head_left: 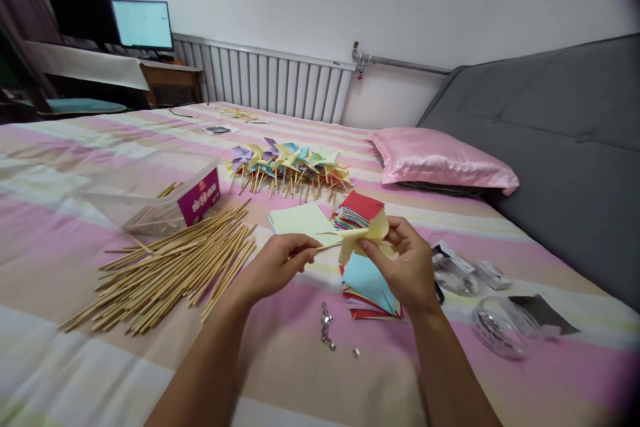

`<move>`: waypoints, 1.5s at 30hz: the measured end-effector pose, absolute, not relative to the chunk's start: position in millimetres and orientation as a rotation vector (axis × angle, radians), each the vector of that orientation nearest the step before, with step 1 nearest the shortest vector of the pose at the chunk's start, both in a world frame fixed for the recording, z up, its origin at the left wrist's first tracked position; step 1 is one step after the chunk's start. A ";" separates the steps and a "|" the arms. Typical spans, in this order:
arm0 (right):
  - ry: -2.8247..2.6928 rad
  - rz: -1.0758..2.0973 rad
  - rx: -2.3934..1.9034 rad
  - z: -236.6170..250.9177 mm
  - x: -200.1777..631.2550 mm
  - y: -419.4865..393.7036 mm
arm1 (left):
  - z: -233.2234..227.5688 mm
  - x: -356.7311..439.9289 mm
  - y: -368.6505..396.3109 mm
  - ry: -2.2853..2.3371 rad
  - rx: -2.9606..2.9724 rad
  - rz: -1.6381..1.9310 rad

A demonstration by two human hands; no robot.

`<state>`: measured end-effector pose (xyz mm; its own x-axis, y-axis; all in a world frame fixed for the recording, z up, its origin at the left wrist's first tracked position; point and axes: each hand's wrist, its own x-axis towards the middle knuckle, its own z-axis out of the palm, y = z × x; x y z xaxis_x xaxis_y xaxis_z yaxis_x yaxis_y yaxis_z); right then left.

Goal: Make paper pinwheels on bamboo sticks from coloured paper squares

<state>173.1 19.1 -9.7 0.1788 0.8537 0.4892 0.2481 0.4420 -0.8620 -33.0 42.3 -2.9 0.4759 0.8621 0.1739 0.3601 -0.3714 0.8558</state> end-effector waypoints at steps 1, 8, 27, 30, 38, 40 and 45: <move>-1.336 0.607 -1.083 -8.7 173.5 19.8 | -4.2 -34.5 44.1 1.032 1.963 0.767; -1.016 0.565 -1.103 -7.3 183.7 29.2 | -10.5 -30.3 48.0 1.019 1.648 0.824; -1.015 1.039 -1.165 -16.2 175.1 31.4 | -9.3 -11.3 39.6 0.885 1.452 0.830; -0.969 1.020 -1.194 -18.1 178.1 33.4 | -10.9 -12.2 40.9 0.891 1.454 0.826; -0.829 0.934 -1.175 -20.0 184.0 36.7 | -15.6 -16.1 43.4 0.877 1.503 0.776; -0.782 0.890 -1.168 -19.5 185.4 37.3 | -16.8 -16.9 43.6 0.872 1.508 0.760; -0.710 0.801 -1.152 -17.4 188.1 39.2 | -17.5 -17.3 43.9 0.878 1.501 0.761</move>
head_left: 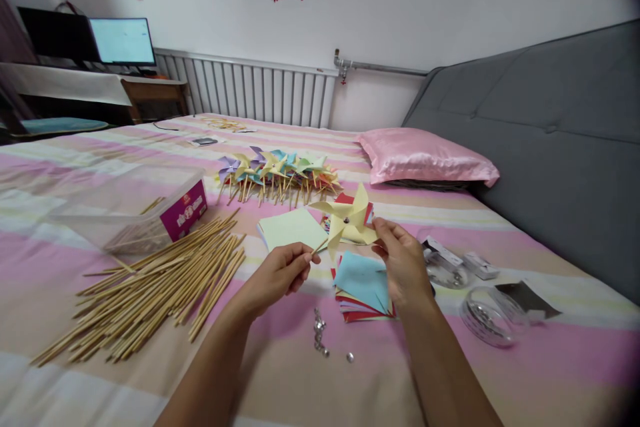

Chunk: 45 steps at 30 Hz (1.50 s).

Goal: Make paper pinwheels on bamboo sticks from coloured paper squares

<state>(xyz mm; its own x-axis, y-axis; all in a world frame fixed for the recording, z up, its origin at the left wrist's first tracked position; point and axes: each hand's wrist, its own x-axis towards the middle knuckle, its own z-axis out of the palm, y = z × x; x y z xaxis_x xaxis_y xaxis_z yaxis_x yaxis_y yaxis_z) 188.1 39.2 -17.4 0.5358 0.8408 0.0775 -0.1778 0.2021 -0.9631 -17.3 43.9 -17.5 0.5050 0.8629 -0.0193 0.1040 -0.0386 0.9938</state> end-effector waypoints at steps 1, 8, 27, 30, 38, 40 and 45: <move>-0.707 0.782 -1.141 -16.7 188.3 39.4 | -17.2 -17.3 43.9 0.881 1.501 0.764; -0.817 0.812 -0.986 -11.1 183.1 34.8 | -14.3 -16.8 42.7 0.891 1.528 0.702; -0.757 0.944 -1.037 -8.8 178.7 31.8 | -19.2 -16.0 45.3 0.894 1.529 0.726; -0.747 1.180 -0.904 -6.8 170.5 29.2 | -17.9 -14.3 43.8 0.873 1.532 0.721; -0.614 1.171 -0.817 -6.0 162.6 29.2 | -17.4 -12.7 41.2 0.791 1.526 0.702; -0.622 1.146 -0.813 -5.6 162.4 28.9 | -16.9 -12.3 40.6 0.787 1.530 0.695; -0.642 1.037 -0.842 -10.8 163.3 31.3 | -15.3 -9.1 38.5 0.764 1.557 0.670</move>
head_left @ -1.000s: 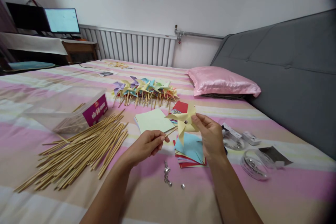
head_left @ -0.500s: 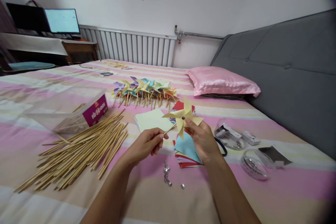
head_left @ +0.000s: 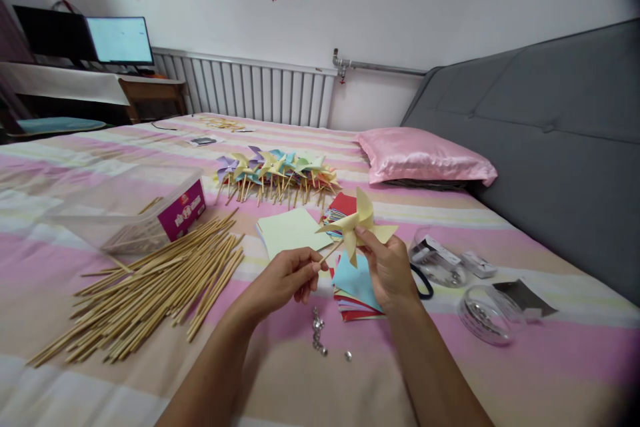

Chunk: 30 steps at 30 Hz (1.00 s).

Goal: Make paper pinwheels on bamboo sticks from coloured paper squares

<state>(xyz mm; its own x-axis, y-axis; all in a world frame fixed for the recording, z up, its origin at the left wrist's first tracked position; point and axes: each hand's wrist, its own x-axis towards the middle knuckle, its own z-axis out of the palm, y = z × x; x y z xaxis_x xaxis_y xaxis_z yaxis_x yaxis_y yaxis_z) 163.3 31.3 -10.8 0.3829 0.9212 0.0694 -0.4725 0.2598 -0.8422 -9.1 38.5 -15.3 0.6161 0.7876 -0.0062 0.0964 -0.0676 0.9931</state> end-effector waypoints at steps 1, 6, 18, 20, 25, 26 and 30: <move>-0.648 1.009 -0.854 -13.2 164.0 32.5 | -15.2 -8.2 38.0 0.762 1.565 0.670; -0.672 0.911 -0.861 -23.5 167.6 37.6 | -15.9 -3.4 35.9 0.773 1.619 0.691; -0.545 0.848 -0.884 -23.4 168.3 41.1 | -16.4 4.0 33.2 0.863 1.700 0.676; -0.527 0.799 -0.888 -24.6 171.4 42.7 | -19.2 1.7 35.6 0.941 1.808 0.667; -0.555 0.737 -0.898 -25.4 175.3 43.4 | -27.0 -3.9 42.6 1.069 1.966 0.704; -0.564 0.746 -0.895 -25.0 175.0 42.8 | -27.9 -4.0 43.3 1.079 1.961 0.724; -0.626 0.777 -0.886 -21.7 173.3 39.9 | -28.2 -2.4 45.0 1.131 1.822 0.886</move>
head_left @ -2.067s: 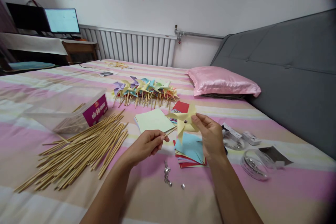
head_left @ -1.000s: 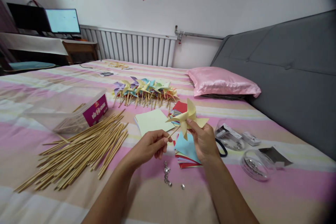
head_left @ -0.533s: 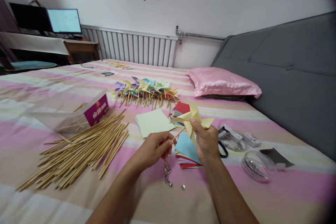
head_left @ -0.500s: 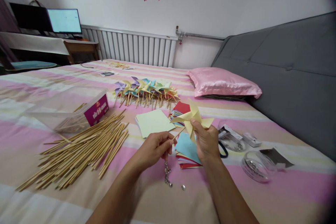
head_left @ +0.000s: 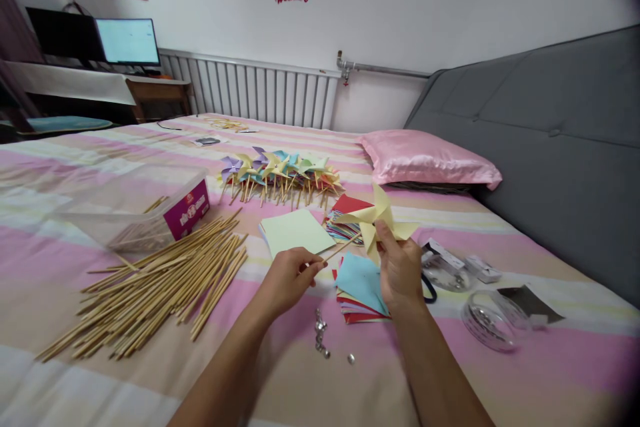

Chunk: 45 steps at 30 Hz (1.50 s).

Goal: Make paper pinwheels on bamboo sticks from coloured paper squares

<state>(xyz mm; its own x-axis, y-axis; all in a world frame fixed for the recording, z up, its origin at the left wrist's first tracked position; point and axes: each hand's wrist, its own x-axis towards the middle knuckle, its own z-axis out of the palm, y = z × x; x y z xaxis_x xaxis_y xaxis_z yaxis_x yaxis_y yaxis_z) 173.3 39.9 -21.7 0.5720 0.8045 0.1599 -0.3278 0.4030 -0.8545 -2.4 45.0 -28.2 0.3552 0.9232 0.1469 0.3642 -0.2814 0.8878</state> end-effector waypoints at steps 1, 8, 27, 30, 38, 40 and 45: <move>-0.643 0.790 -0.889 -20.8 173.2 39.2 | -27.8 -1.9 45.6 1.147 1.754 0.934; -0.629 0.946 -0.934 -16.5 172.9 37.6 | -22.5 -3.4 49.4 1.236 1.224 1.235; -0.687 0.987 -0.988 -20.0 170.1 38.7 | -21.0 -5.7 50.5 1.209 1.045 1.317; -0.688 0.993 -0.989 -20.6 170.4 38.9 | -21.7 -5.9 50.9 1.218 1.040 1.313; -0.695 0.991 -0.987 -21.3 170.1 38.7 | -25.2 -11.1 56.4 1.292 1.040 1.356; -0.701 0.989 -0.986 -20.6 170.3 38.2 | -30.2 -15.3 61.2 1.325 1.048 1.387; -0.701 0.999 -0.984 -20.2 172.2 37.7 | -44.7 -34.8 74.9 1.501 1.156 1.455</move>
<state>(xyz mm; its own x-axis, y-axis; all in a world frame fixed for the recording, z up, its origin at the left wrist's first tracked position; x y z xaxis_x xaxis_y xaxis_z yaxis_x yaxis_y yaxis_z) 172.2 37.7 -20.2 0.3962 0.9169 0.0482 -0.3572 0.2023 -0.9118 -34.8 74.9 -44.7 -0.3246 0.9424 0.0806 0.1095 -0.0472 0.9929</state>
